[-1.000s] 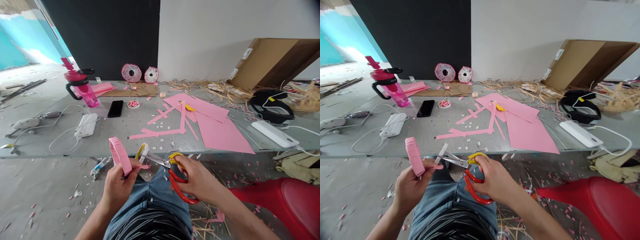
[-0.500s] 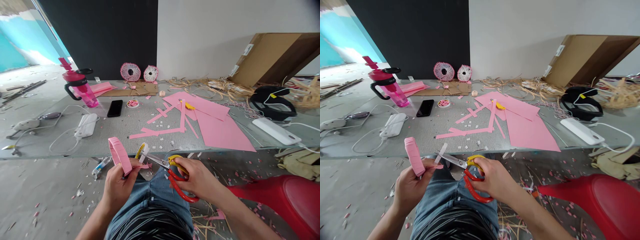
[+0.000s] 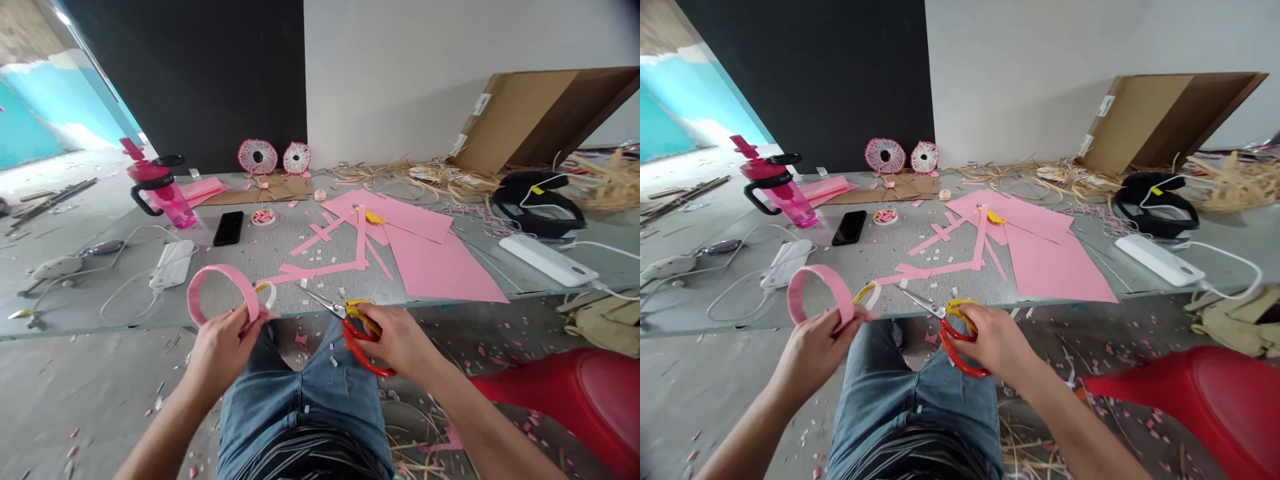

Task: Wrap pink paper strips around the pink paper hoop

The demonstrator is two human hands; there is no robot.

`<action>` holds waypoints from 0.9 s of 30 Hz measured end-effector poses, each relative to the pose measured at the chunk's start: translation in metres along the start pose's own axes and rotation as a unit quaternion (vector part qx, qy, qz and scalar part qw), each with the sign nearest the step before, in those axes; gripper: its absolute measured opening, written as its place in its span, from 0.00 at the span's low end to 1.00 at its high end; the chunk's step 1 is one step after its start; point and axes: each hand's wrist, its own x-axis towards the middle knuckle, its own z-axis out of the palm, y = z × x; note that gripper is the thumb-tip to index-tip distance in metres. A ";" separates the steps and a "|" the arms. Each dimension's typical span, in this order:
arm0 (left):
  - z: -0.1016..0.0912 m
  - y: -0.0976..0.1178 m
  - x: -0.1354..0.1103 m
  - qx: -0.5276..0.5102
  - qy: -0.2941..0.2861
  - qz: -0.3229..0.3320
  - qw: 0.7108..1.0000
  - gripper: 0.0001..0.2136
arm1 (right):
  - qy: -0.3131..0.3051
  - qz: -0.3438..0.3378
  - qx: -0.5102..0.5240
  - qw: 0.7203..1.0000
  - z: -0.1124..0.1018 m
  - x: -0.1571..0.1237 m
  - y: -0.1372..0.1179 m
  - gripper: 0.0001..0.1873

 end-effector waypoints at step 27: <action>0.020 0.017 0.046 -0.408 0.017 -0.229 0.884 0.18 | 0.000 -0.104 -0.125 0.987 0.002 -0.001 -0.014 0.11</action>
